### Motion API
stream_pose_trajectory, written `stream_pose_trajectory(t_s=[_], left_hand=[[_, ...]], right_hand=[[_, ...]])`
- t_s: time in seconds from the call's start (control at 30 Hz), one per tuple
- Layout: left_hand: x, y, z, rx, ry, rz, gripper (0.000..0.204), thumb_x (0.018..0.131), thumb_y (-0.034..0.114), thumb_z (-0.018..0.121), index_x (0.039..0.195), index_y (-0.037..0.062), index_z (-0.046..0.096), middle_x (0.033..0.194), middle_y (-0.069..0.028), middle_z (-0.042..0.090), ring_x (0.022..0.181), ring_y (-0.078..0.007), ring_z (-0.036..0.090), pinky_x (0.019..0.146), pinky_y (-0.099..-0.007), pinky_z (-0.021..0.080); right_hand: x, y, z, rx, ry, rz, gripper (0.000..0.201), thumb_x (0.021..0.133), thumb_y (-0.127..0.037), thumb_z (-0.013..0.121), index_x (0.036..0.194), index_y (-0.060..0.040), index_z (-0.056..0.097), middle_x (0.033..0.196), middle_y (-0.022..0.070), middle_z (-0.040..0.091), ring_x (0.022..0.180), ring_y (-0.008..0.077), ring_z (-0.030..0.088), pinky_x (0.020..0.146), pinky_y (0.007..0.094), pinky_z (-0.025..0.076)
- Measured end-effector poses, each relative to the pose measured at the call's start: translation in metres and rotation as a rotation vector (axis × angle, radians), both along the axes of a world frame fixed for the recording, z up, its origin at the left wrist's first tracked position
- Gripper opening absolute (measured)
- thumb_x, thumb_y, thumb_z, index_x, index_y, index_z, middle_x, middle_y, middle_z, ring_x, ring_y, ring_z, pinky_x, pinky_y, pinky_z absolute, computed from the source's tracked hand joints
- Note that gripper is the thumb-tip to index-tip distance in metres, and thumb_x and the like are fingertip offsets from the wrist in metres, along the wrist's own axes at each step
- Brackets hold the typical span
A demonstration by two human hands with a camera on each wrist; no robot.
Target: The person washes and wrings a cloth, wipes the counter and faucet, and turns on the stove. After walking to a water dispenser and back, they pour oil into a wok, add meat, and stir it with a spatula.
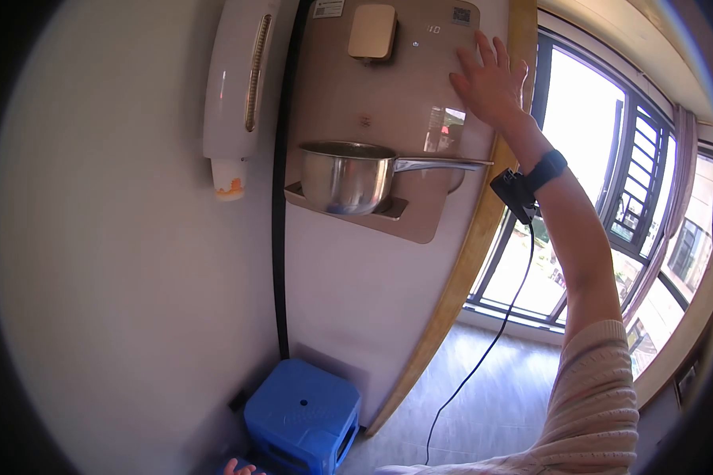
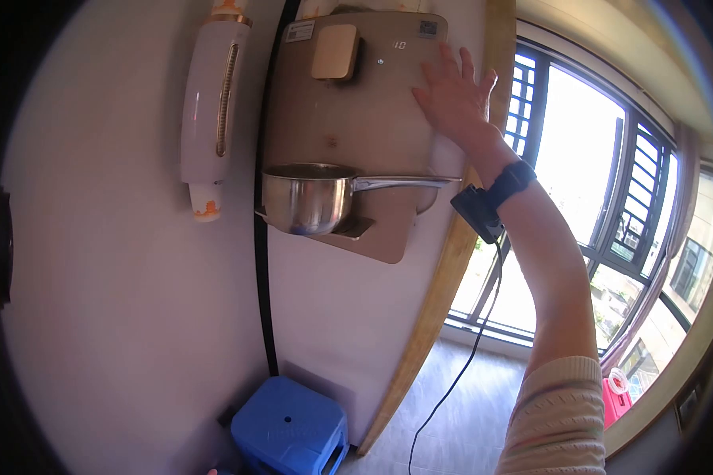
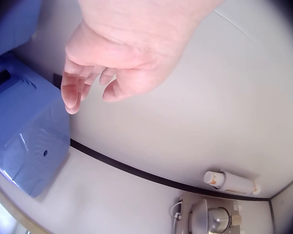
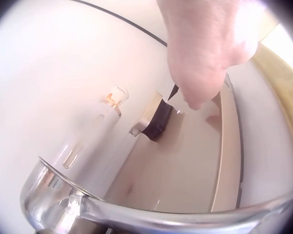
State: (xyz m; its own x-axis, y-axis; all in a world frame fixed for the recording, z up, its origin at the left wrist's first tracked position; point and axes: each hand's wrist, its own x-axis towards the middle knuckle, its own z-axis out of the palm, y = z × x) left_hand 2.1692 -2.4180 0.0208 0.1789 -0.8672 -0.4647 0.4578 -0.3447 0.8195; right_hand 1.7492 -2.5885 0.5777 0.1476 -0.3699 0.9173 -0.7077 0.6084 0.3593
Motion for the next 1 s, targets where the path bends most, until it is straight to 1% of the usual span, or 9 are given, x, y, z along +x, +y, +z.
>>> stream_pose_trajectory(t_s=[0.33,0.43,0.47,0.5,0.67,0.73,0.87,0.93,1.0], left_hand=[[-0.048,0.071,-0.001,-0.037,-0.002,0.273,0.046,0.087,0.004,0.050,0.131,0.0016,0.036,0.100,-0.0152,0.060,0.076,-0.0218,0.063,0.059,-0.0271,0.053],[-0.073,0.098,-0.060,-0.319,-0.741,0.054,0.049,0.083,-0.004,0.050,0.130,0.0004,0.037,0.106,-0.0180,0.058,0.081,-0.0238,0.063,0.065,-0.0301,0.054],[-0.099,0.097,-0.056,-0.121,0.042,0.425,0.047,0.084,0.008,0.059,0.126,0.0078,0.039,0.086,-0.0130,0.061,0.062,-0.0240,0.064,0.049,-0.0301,0.052],[-0.120,0.111,-0.044,-0.117,0.055,0.440,0.046,0.083,0.008,0.061,0.125,0.0080,0.042,0.085,-0.0127,0.062,0.063,-0.0246,0.064,0.051,-0.0314,0.053],[-0.208,0.192,-0.018,0.056,0.050,0.609,0.049,0.083,0.011,0.063,0.126,0.0028,0.042,0.089,-0.0113,0.062,0.069,-0.0186,0.063,0.054,-0.0268,0.049],[-0.226,0.239,-0.028,0.103,0.045,0.731,0.049,0.084,0.010,0.062,0.127,0.0030,0.042,0.091,-0.0104,0.061,0.070,-0.0180,0.062,0.054,-0.0266,0.049],[-0.257,0.329,-0.042,0.169,0.002,0.918,0.050,0.084,0.010,0.059,0.129,0.0019,0.040,0.093,-0.0100,0.061,0.075,-0.0202,0.063,0.059,-0.0289,0.050],[-0.273,0.364,-0.037,0.191,-0.009,1.016,0.050,0.084,0.010,0.058,0.130,0.0010,0.039,0.094,-0.0107,0.061,0.076,-0.0213,0.064,0.061,-0.0299,0.051],[-0.295,0.394,-0.043,0.137,0.014,1.164,0.052,0.082,0.011,0.059,0.129,0.0003,0.039,0.094,-0.0136,0.060,0.074,-0.0211,0.064,0.060,-0.0301,0.051]], right_hand=[[-0.027,0.003,0.004,0.002,0.159,0.130,0.047,0.087,-0.043,0.048,0.131,-0.0249,0.044,0.147,0.0058,0.021,0.136,0.0280,0.015,0.098,0.0658,0.018],[-0.038,0.015,-0.014,-0.084,0.223,0.299,0.046,0.087,-0.038,0.050,0.130,-0.0228,0.046,0.145,0.0061,0.025,0.135,0.0248,0.019,0.101,0.0596,0.021],[-0.045,0.020,-0.025,-0.084,0.285,0.573,0.045,0.085,-0.027,0.054,0.128,-0.0180,0.049,0.142,0.0072,0.032,0.132,0.0264,0.027,0.104,0.0488,0.027],[-0.051,0.029,-0.037,-0.060,0.401,0.841,0.042,0.083,-0.016,0.054,0.124,-0.0125,0.052,0.140,0.0081,0.037,0.127,0.0301,0.036,0.102,0.0409,0.033],[-0.039,0.076,-0.177,0.629,0.598,1.286,0.050,0.094,-0.039,0.038,0.139,-0.0171,0.034,0.144,0.0128,0.030,0.132,0.0336,0.028,0.105,0.0494,0.027],[0.007,0.120,-0.233,0.851,0.444,1.558,0.037,0.083,-0.012,0.060,0.119,-0.0073,0.055,0.132,0.0121,0.047,0.121,0.0269,0.045,0.098,0.0468,0.036],[0.017,0.093,-0.360,1.338,-0.107,2.055,0.059,0.087,-0.018,0.053,0.140,-0.0174,0.027,0.135,0.0172,0.040,0.129,0.0333,0.034,0.103,0.0478,0.029],[0.024,0.105,-0.409,1.663,-0.645,1.967,0.053,0.080,-0.008,0.059,0.130,-0.0130,0.042,0.129,0.0164,0.045,0.122,0.0328,0.041,0.101,0.0473,0.031],[0.038,0.136,-0.422,1.640,-0.289,1.900,0.046,0.078,-0.010,0.060,0.123,-0.0114,0.048,0.127,0.0162,0.047,0.120,0.0326,0.043,0.100,0.0468,0.032]])
